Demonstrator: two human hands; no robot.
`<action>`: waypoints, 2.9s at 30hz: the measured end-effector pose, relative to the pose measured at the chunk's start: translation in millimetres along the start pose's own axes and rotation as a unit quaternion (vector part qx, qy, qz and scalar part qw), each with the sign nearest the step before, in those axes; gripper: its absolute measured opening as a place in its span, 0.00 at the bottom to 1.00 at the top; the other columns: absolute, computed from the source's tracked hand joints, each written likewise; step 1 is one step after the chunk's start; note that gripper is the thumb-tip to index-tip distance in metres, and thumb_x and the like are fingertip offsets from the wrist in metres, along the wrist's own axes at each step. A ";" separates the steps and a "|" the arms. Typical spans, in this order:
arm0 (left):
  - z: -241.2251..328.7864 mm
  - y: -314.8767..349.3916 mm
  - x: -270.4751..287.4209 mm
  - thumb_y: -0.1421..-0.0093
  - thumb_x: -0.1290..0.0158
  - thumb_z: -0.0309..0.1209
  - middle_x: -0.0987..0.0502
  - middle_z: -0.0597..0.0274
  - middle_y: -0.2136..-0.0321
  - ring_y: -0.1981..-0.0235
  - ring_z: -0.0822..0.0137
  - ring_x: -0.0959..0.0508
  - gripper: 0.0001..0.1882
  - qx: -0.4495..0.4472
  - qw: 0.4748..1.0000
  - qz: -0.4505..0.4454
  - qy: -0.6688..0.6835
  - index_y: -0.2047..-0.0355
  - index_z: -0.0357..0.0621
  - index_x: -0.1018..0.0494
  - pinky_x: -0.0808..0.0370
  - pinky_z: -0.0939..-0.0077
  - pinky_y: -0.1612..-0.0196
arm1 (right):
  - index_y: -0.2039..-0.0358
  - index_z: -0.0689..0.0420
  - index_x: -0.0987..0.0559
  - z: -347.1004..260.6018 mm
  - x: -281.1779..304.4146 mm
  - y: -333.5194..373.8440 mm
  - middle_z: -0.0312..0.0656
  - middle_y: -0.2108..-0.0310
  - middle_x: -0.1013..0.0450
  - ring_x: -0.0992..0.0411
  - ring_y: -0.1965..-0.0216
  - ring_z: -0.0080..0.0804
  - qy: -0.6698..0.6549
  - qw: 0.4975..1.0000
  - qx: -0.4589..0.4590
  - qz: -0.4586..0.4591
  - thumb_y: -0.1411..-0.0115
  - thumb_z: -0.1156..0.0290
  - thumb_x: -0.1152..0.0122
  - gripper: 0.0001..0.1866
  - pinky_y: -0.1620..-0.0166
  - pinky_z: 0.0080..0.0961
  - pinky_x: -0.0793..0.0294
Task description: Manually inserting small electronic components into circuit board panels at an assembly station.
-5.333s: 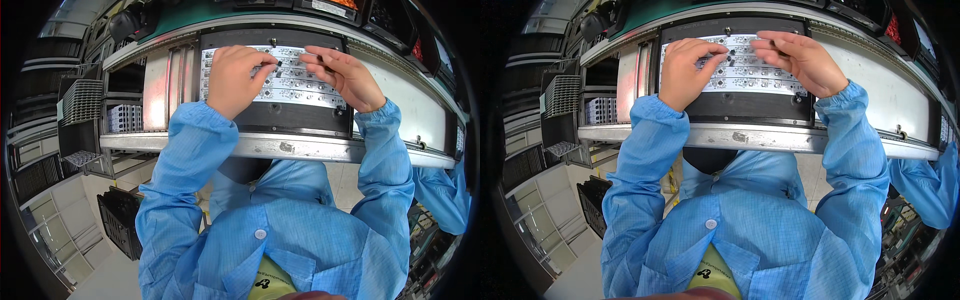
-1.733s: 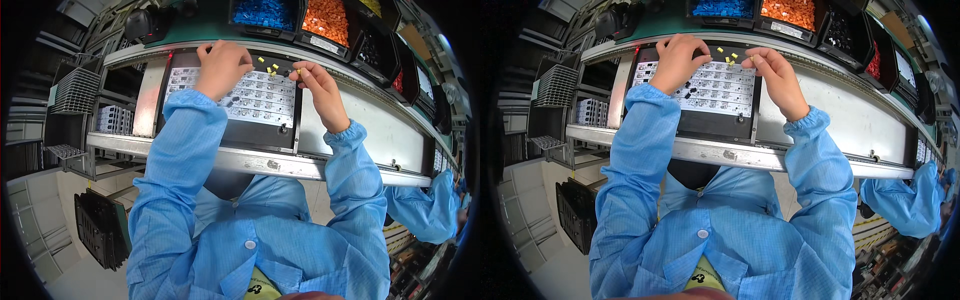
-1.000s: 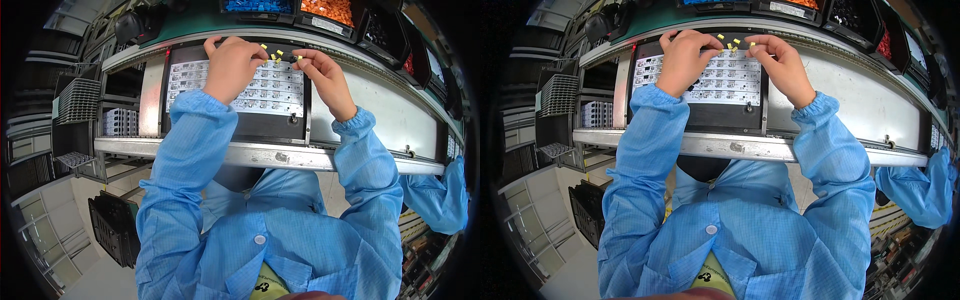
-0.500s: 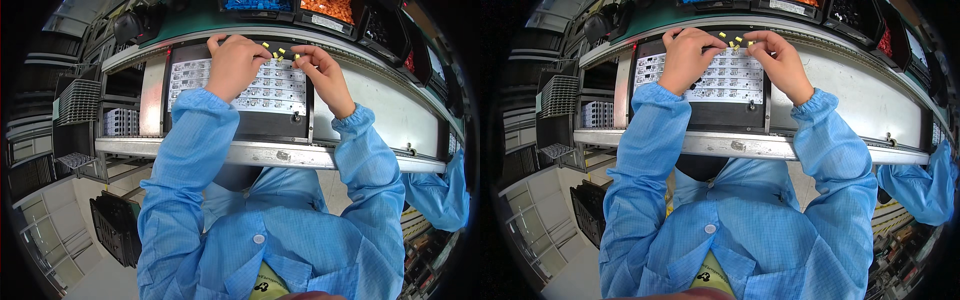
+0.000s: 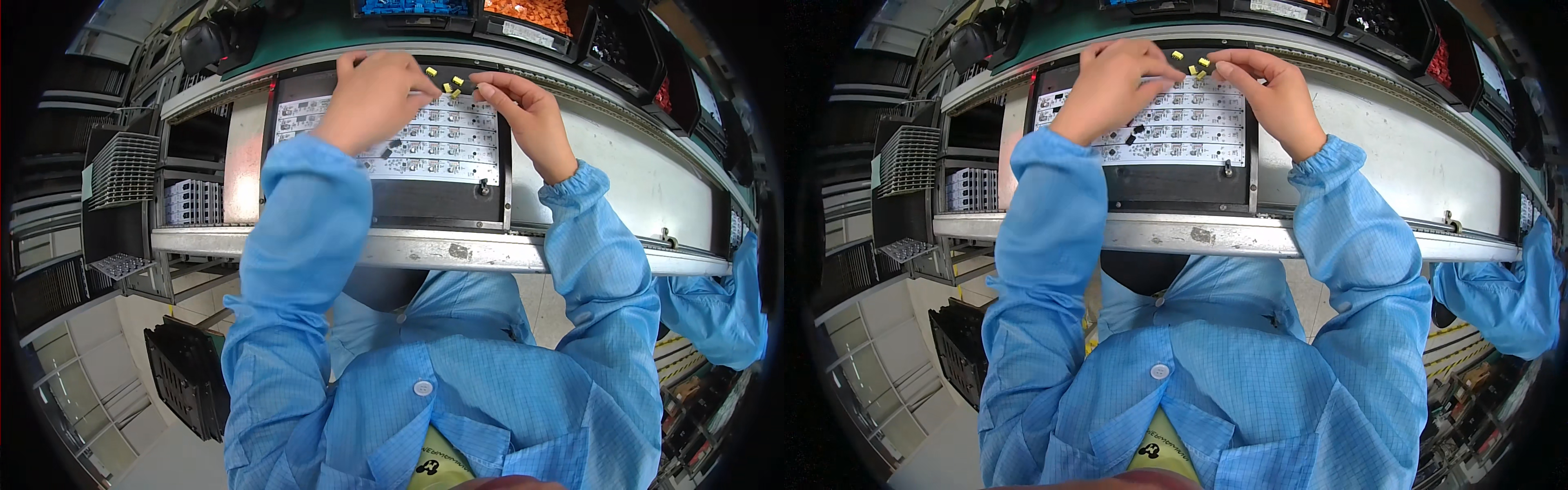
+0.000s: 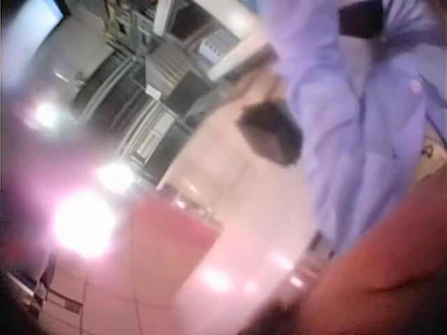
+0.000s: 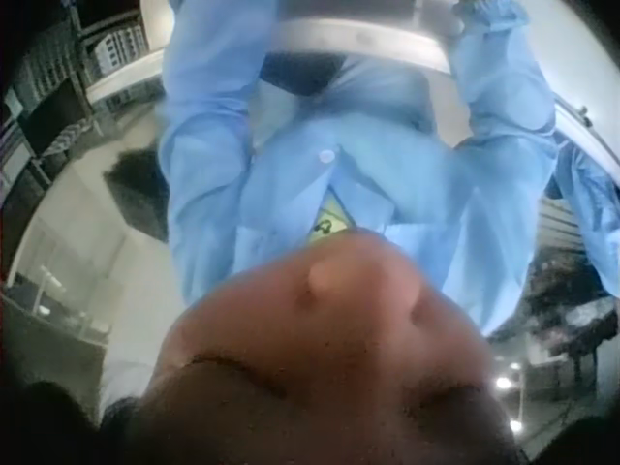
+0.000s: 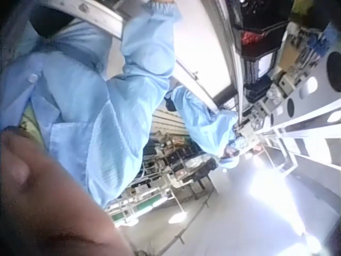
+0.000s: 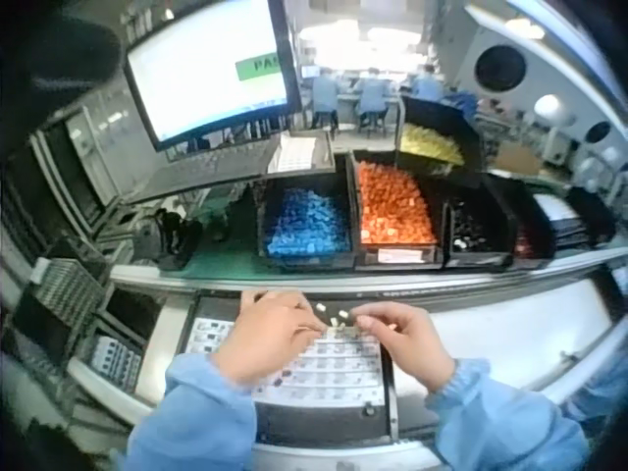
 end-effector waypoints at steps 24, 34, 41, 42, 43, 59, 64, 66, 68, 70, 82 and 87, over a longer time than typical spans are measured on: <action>-11.1 19.3 21.6 0.39 0.37 0.39 0.17 0.74 0.71 0.56 0.68 0.23 0.05 0.083 0.982 0.157 0.064 0.66 0.60 0.13 0.46 0.59 0.43 | 0.55 0.55 0.14 -47.2 -33.4 10.5 0.38 0.64 0.20 0.25 0.58 0.32 0.307 0.923 0.233 0.015 0.39 0.74 0.30 0.11 0.56 0.29 0.23; -14.3 19.8 11.5 0.38 0.39 0.38 0.17 0.76 0.71 0.55 0.69 0.24 0.05 0.098 0.978 0.153 0.102 0.65 0.61 0.13 0.46 0.58 0.42 | 0.63 0.53 0.12 -48.6 -46.1 9.5 0.38 0.67 0.19 0.26 0.58 0.39 0.390 0.874 0.290 0.032 0.48 0.75 0.27 0.10 0.55 0.35 0.23; -13.4 20.2 8.7 0.38 0.40 0.36 0.17 0.78 0.70 0.55 0.70 0.24 0.06 0.097 0.979 0.147 0.104 0.63 0.61 0.14 0.45 0.58 0.42 | 0.65 0.53 0.12 -55.4 -47.0 10.9 0.38 0.68 0.19 0.26 0.60 0.39 0.414 0.851 0.322 0.038 0.50 0.73 0.26 0.09 0.56 0.35 0.23; -15.2 19.3 7.6 0.38 0.40 0.35 0.17 0.79 0.70 0.56 0.70 0.24 0.06 0.106 0.977 0.141 0.118 0.62 0.61 0.15 0.45 0.58 0.42 | 0.65 0.53 0.12 -55.3 -46.2 11.0 0.38 0.68 0.19 0.26 0.60 0.39 0.415 0.850 0.323 0.037 0.50 0.73 0.25 0.09 0.56 0.35 0.23; -17.1 19.3 6.4 0.38 0.39 0.35 0.18 0.79 0.70 0.57 0.70 0.23 0.07 0.116 0.975 0.134 0.132 0.60 0.61 0.15 0.45 0.59 0.42 | 0.66 0.52 0.12 -55.4 -46.3 11.2 0.38 0.69 0.19 0.26 0.60 0.39 0.417 0.849 0.324 0.035 0.50 0.73 0.25 0.09 0.56 0.35 0.23; -14.8 21.3 6.0 0.38 0.38 0.35 0.18 0.79 0.71 0.57 0.70 0.24 0.06 0.096 0.979 0.134 0.124 0.61 0.59 0.15 0.44 0.59 0.42 | 0.53 0.51 0.15 -60.3 -8.8 6.7 0.39 0.59 0.20 0.25 0.53 0.42 0.467 0.839 0.275 0.052 0.43 0.72 0.29 0.16 0.52 0.35 0.24; -11.6 20.1 5.0 0.39 0.35 0.38 0.16 0.77 0.67 0.56 0.71 0.22 0.11 0.102 0.981 0.110 0.122 0.55 0.60 0.15 0.38 0.60 0.39 | 0.58 0.53 0.15 -47.3 -17.9 7.7 0.38 0.62 0.20 0.25 0.54 0.42 0.472 0.826 0.305 0.042 0.43 0.71 0.29 0.11 0.51 0.36 0.25; -7.9 20.5 1.9 0.40 0.35 0.38 0.16 0.76 0.66 0.56 0.71 0.22 0.10 0.097 0.983 0.094 0.124 0.57 0.60 0.14 0.39 0.61 0.39 | 0.63 0.54 0.16 -48.3 -20.4 8.5 0.38 0.63 0.20 0.26 0.55 0.42 0.477 0.818 0.317 0.044 0.43 0.71 0.30 0.07 0.52 0.37 0.24; -0.7 22.3 -0.8 0.40 0.34 0.38 0.16 0.76 0.65 0.55 0.71 0.22 0.10 0.091 0.985 0.076 0.125 0.58 0.60 0.14 0.40 0.62 0.38 | 0.62 0.54 0.17 -50.2 -19.1 6.6 0.38 0.63 0.20 0.26 0.55 0.42 0.463 0.834 0.295 0.044 0.42 0.71 0.30 0.07 0.52 0.37 0.24; 13.0 26.7 -1.0 0.42 0.34 0.37 0.15 0.74 0.64 0.53 0.69 0.22 0.08 0.067 0.991 0.060 0.097 0.61 0.59 0.13 0.42 0.62 0.38 | 0.59 0.55 0.17 -48.2 -16.0 4.8 0.40 0.62 0.20 0.24 0.57 0.41 0.456 0.846 0.274 0.039 0.39 0.71 0.33 0.08 0.54 0.35 0.23; 26.6 27.2 -14.8 0.42 0.36 0.34 0.17 0.73 0.71 0.56 0.67 0.22 0.03 0.029 0.994 0.080 0.063 0.67 0.59 0.14 0.45 0.52 0.41 | 0.62 0.60 0.17 -56.0 -1.3 11.9 0.49 0.66 0.23 0.24 0.63 0.51 0.325 0.904 0.253 0.116 0.35 0.72 0.38 0.06 0.59 0.39 0.24; 29.7 27.9 -15.2 0.41 0.36 0.34 0.17 0.74 0.71 0.57 0.67 0.22 0.02 0.019 0.995 0.085 0.049 0.68 0.59 0.14 0.45 0.52 0.41 | 0.62 0.60 0.16 -48.3 -0.1 8.6 0.48 0.67 0.22 0.24 0.67 0.45 0.294 0.928 0.204 0.107 0.37 0.72 0.35 0.06 0.62 0.36 0.24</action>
Point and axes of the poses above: each hand's wrist, its own y-axis away from the middle knuckle, its own x-axis out of the back of the hand, z = x × y, the point moved 9 cm from there along -y, towards the middle knuckle
